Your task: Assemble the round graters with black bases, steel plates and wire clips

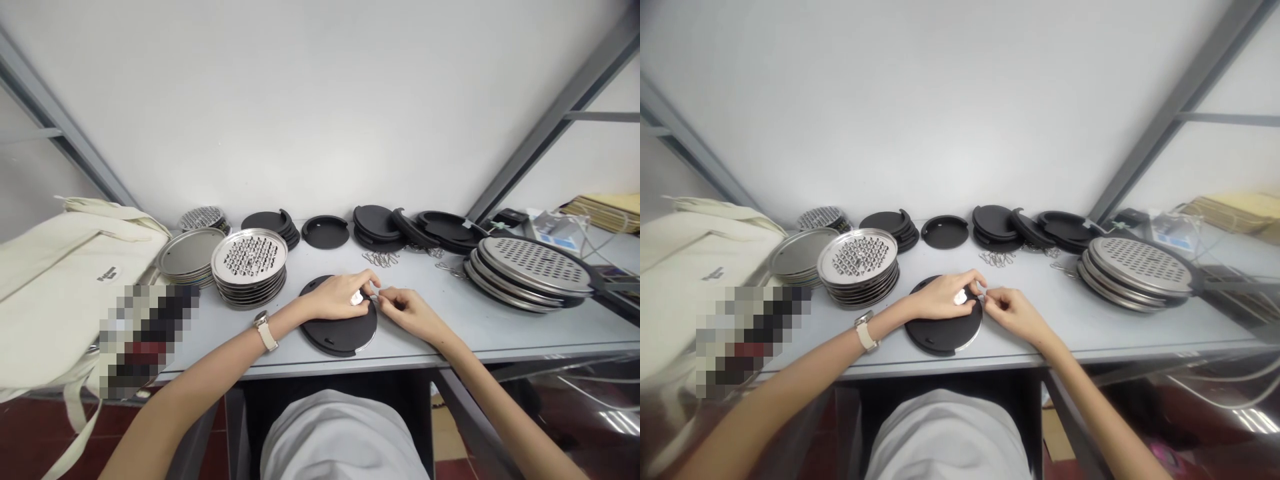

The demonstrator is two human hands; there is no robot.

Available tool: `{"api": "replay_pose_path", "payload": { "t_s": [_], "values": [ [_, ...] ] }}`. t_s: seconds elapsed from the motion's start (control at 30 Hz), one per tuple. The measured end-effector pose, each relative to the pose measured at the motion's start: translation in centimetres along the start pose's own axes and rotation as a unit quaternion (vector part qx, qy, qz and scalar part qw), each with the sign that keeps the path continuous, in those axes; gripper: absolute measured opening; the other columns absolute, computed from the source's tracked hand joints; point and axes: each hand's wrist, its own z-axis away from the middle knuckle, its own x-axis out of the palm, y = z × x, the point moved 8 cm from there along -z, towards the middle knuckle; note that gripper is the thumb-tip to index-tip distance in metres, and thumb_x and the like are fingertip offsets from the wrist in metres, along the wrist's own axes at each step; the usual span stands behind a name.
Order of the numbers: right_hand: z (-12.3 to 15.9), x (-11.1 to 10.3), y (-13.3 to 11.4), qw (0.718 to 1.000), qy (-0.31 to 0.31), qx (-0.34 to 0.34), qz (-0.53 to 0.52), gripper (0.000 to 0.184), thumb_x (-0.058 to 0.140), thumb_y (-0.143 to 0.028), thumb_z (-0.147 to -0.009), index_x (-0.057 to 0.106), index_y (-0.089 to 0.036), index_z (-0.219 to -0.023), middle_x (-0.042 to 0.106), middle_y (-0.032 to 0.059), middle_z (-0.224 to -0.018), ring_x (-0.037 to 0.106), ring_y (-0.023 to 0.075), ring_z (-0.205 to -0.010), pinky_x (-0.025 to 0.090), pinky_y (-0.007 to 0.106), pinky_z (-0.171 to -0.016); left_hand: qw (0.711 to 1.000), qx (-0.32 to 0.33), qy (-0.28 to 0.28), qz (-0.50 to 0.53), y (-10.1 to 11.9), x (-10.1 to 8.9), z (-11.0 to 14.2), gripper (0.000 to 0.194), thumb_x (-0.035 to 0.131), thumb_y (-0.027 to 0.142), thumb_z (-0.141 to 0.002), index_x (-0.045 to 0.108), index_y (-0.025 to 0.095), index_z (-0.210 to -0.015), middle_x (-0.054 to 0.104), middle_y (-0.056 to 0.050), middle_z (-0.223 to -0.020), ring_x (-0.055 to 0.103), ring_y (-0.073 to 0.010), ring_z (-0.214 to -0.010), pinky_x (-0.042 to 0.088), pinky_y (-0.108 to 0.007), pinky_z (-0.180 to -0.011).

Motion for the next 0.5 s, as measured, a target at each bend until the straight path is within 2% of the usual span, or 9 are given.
{"api": "replay_pose_path", "payload": {
  "t_s": [0.17, 0.33, 0.5],
  "values": [
    [0.0, -0.2, -0.2, 1.000, 0.010, 0.001, 0.008, 0.034, 0.038, -0.033, -0.088, 0.029, -0.019, -0.059, 0.026, -0.0038, -0.058, 0.028, 0.0100, -0.056, 0.025, 0.023, -0.050, 1.000, -0.006, 0.017, -0.018, -0.1, -0.1, 0.0, 0.036, 0.054, 0.017, -0.078, 0.043, 0.023, -0.112, 0.061, 0.000, -0.106, 0.058, -0.0160, -0.099, 0.044, -0.028, -0.086],
    [-0.2, 0.1, -0.9, 0.998, 0.014, -0.019, 0.050, 0.035, 0.036, -0.037, -0.093, 0.039, -0.019, -0.063, 0.038, -0.0031, -0.059, 0.035, 0.0112, -0.056, 0.030, 0.024, -0.053, 0.999, 0.006, 0.036, -0.037, 0.0, -0.2, 0.0, 0.033, 0.054, 0.018, -0.077, 0.043, 0.022, -0.109, 0.057, -0.002, -0.110, 0.056, -0.0168, -0.102, 0.044, -0.029, -0.088],
    [-0.2, 0.2, -1.4, 0.995, 0.020, -0.044, 0.083, 0.034, 0.036, -0.034, -0.094, 0.043, -0.019, -0.064, 0.048, -0.0012, -0.060, 0.042, 0.0127, -0.056, 0.034, 0.026, -0.057, 0.998, 0.009, 0.045, -0.051, 0.0, -0.2, 0.1, 0.033, 0.053, 0.020, -0.078, 0.042, 0.022, -0.109, 0.055, -0.003, -0.111, 0.056, -0.0175, -0.102, 0.044, -0.030, -0.087]
  ]
}}
